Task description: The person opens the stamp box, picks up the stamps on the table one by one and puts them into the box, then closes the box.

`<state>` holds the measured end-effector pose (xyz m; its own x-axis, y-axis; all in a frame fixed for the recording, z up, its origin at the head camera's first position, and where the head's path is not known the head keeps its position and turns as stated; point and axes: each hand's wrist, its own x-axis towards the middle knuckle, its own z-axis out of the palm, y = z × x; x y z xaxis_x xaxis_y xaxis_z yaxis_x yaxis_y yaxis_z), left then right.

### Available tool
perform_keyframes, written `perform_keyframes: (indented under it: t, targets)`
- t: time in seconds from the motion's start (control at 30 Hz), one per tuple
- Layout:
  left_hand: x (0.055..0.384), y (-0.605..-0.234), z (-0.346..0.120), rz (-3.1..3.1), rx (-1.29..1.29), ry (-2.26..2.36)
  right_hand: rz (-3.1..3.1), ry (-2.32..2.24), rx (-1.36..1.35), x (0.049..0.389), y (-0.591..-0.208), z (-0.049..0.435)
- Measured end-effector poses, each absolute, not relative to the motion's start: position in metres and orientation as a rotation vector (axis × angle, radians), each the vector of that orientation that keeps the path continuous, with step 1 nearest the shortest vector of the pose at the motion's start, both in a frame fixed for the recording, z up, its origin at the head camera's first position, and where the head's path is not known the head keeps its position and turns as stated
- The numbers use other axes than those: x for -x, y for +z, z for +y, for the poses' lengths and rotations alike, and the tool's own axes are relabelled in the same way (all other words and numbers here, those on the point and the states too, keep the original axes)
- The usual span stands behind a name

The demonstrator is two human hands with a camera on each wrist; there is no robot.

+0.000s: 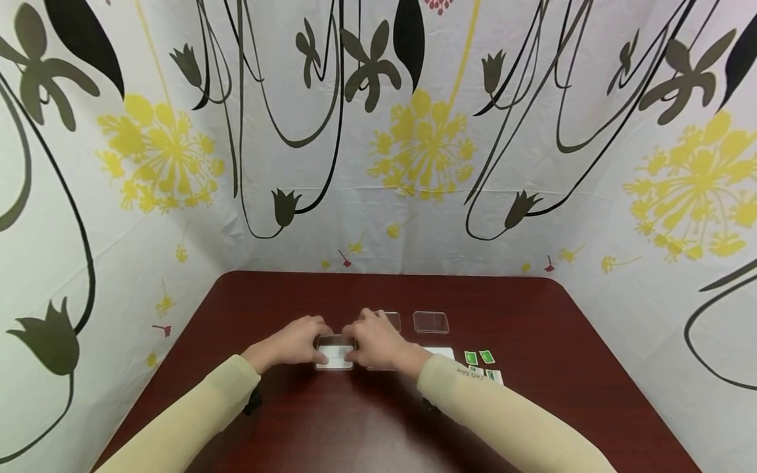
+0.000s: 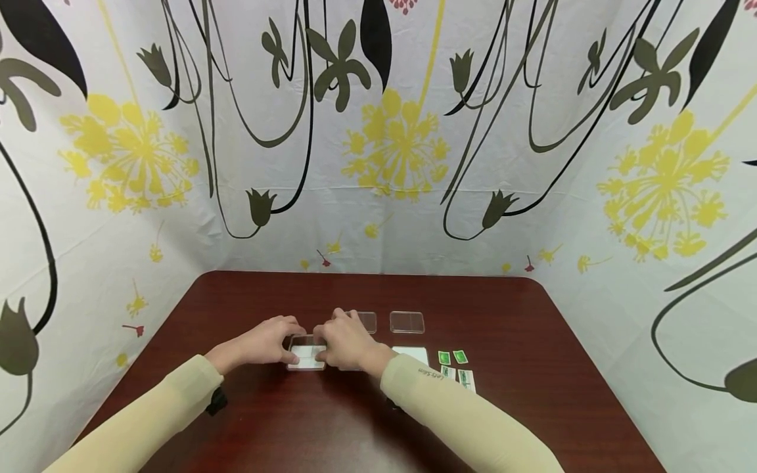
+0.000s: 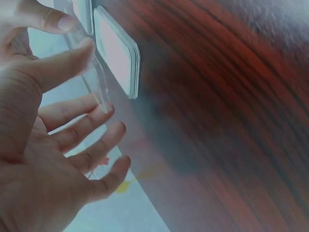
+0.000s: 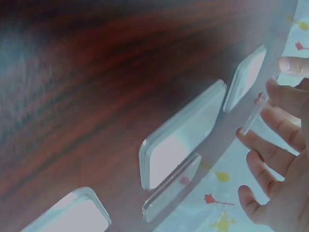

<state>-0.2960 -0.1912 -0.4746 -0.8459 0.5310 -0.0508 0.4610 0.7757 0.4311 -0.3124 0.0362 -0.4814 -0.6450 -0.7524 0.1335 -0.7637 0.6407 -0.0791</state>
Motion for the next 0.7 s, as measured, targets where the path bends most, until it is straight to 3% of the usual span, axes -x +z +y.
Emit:
perform_keyframes:
  t: [0.7]
  targets:
    - [0.318,-0.451,-0.202,2.875,-0.694,0.629,-2.753,0.356,-1.336,0.336,-0.450,0.038]
